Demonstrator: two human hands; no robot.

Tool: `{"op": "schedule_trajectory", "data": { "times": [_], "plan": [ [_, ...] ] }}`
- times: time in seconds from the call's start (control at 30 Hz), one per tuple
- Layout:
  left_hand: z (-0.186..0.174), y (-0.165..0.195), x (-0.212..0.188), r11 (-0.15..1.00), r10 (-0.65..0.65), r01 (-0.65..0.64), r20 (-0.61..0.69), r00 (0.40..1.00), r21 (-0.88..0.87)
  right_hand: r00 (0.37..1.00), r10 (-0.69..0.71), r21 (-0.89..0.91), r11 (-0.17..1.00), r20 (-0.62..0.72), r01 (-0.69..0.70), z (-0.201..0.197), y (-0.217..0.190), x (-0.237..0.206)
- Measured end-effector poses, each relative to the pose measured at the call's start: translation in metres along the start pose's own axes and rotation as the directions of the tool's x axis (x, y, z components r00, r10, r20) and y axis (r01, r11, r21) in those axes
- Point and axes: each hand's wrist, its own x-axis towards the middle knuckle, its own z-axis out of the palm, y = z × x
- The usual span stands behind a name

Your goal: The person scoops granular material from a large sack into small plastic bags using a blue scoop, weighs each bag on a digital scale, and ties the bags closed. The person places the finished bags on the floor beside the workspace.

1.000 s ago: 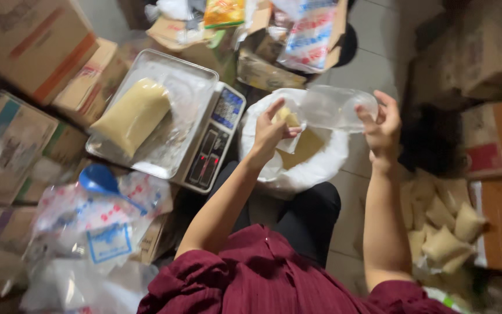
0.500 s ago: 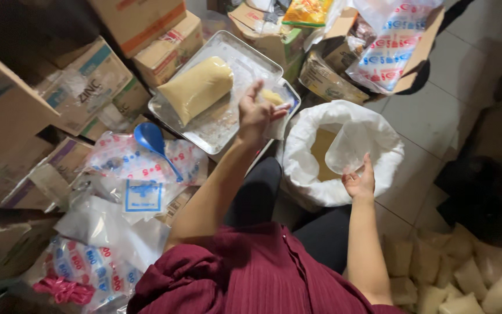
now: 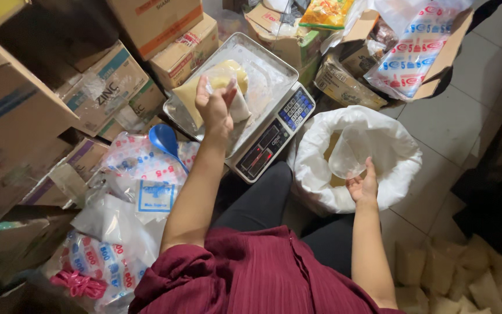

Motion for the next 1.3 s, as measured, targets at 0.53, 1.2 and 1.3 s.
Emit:
{"op": "schedule_trajectory", "data": {
  "times": [0.53, 1.2, 1.3],
  "plan": [
    [-0.015, 0.015, -0.012, 0.757, 0.192, -0.248, 0.158, 0.969, 0.605, 1.0, -0.014, -0.045, 0.999, -0.022, 0.013, -0.006, 0.005, 0.004],
    [-0.031, -0.073, -0.146, 0.441, -0.208, -0.522, 0.648, 0.732, 0.73, 0.997, -0.077, -0.052, 0.996, -0.028, 0.076, -0.022, 0.002, -0.012],
    [-0.032, -0.079, -0.151, 0.406, -0.311, -0.492, 0.623, 0.718, 0.77, 0.996, -0.087, -0.048, 0.995, -0.03, 0.085, -0.025, 0.0, -0.014]
  ]
}}
